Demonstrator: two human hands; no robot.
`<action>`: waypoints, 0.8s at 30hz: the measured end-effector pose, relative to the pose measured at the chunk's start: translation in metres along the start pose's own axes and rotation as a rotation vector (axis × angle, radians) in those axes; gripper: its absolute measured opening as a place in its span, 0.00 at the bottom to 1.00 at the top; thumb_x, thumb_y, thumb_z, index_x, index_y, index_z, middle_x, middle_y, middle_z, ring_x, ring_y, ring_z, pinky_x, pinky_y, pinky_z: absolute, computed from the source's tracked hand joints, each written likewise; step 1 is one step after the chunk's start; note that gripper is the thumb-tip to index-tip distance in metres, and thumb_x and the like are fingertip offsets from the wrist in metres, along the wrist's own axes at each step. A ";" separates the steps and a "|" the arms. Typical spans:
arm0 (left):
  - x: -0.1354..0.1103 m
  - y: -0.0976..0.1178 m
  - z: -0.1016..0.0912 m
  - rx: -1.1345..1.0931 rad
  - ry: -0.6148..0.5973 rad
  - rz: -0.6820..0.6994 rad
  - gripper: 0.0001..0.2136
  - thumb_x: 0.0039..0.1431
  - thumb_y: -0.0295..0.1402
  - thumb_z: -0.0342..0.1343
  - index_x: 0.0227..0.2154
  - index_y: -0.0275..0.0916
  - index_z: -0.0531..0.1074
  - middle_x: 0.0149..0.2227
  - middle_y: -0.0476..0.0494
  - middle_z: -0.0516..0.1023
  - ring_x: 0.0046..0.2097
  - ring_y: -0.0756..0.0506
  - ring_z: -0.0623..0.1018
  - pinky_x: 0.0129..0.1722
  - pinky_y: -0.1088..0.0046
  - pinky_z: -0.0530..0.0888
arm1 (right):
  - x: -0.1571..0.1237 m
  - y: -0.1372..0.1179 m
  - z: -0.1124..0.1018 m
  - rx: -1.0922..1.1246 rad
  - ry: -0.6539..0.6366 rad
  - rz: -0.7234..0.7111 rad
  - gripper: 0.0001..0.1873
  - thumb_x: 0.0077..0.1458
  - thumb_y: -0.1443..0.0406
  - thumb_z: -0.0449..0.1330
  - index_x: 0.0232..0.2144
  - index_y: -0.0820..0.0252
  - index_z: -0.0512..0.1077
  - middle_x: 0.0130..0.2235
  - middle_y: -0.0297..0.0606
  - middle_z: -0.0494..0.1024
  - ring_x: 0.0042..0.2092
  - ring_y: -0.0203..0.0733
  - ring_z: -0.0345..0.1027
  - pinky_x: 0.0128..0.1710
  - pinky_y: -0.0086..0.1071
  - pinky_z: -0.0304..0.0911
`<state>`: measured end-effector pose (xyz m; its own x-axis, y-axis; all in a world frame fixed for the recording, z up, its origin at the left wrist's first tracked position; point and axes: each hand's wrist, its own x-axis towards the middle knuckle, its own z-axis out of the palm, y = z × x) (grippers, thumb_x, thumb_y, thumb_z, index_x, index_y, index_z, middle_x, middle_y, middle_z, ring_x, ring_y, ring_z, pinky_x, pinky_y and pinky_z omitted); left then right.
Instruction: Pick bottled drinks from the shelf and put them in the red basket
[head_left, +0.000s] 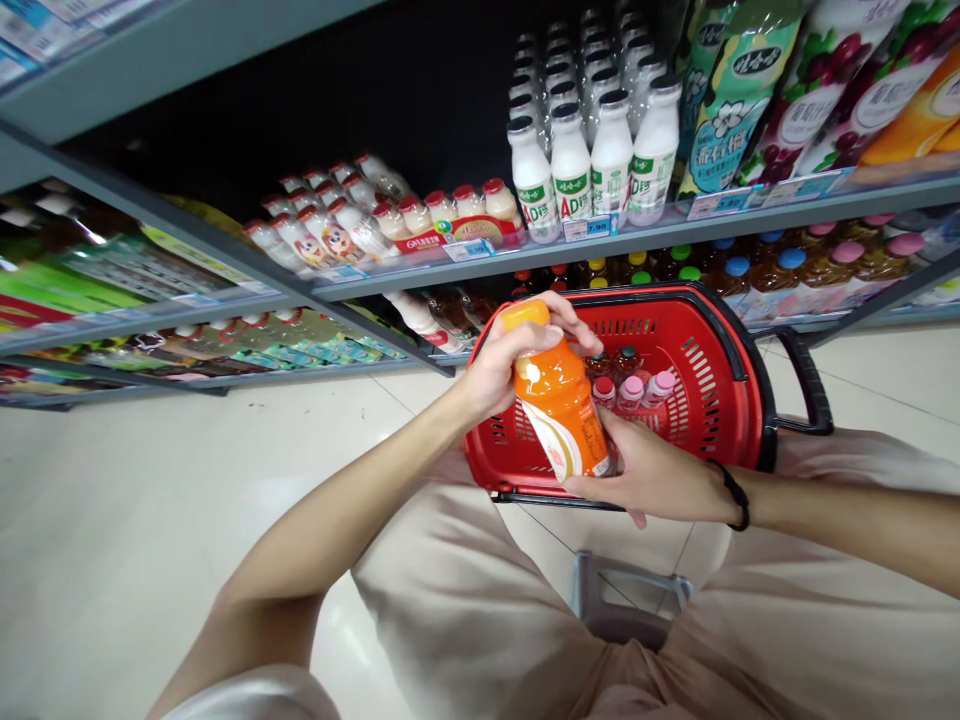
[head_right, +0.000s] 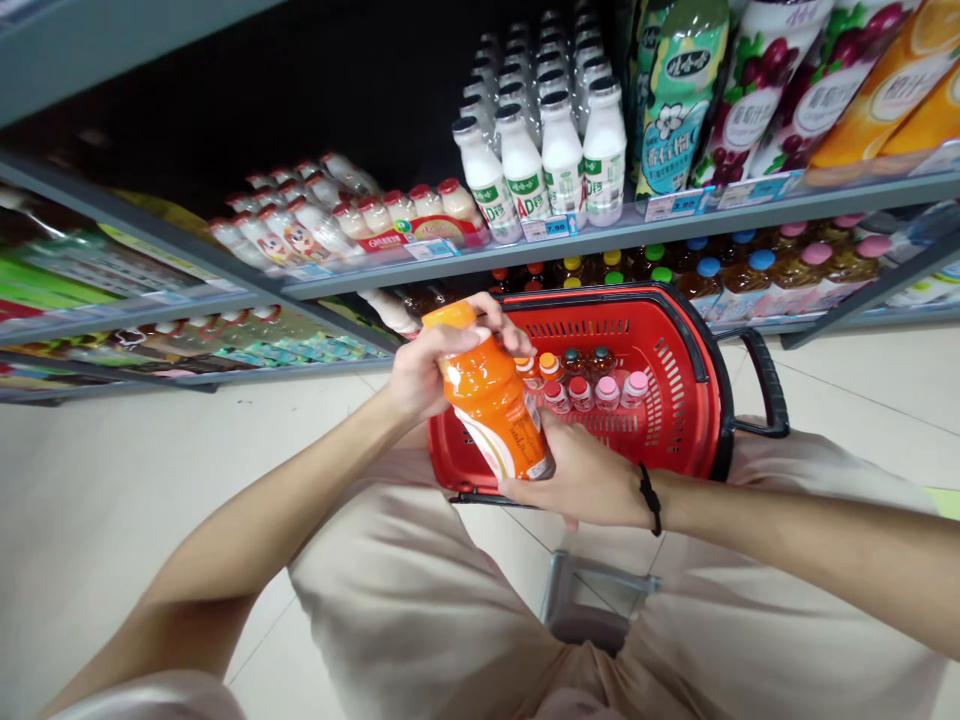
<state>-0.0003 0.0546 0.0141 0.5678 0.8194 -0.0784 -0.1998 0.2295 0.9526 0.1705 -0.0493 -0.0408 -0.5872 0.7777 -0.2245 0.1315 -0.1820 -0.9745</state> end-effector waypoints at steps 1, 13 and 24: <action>0.001 0.000 0.000 -0.010 0.005 0.009 0.10 0.50 0.33 0.63 0.36 0.37 0.76 0.35 0.42 0.82 0.45 0.39 0.83 0.54 0.56 0.78 | -0.001 0.001 0.000 0.017 0.003 0.018 0.20 0.58 0.58 0.69 0.47 0.56 0.67 0.36 0.30 0.75 0.18 0.29 0.64 0.13 0.25 0.59; 0.004 0.014 -0.002 -0.139 0.171 0.038 0.06 0.50 0.34 0.59 0.31 0.39 0.73 0.38 0.43 0.85 0.53 0.35 0.83 0.59 0.50 0.76 | 0.006 -0.001 -0.001 0.423 -0.201 0.018 0.17 0.56 0.56 0.71 0.35 0.62 0.71 0.26 0.31 0.75 0.26 0.33 0.70 0.24 0.24 0.67; 0.014 0.011 -0.023 -0.153 0.185 0.027 0.14 0.53 0.39 0.59 0.39 0.36 0.78 0.44 0.38 0.86 0.57 0.34 0.81 0.58 0.54 0.78 | 0.005 -0.011 -0.015 0.323 -0.005 -0.086 0.19 0.54 0.63 0.69 0.46 0.59 0.68 0.33 0.30 0.79 0.31 0.35 0.73 0.33 0.31 0.72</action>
<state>-0.0128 0.0807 0.0169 0.4071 0.9056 -0.1193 -0.3398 0.2714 0.9005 0.1782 -0.0344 -0.0308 -0.5892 0.7957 -0.1406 -0.1781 -0.2976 -0.9379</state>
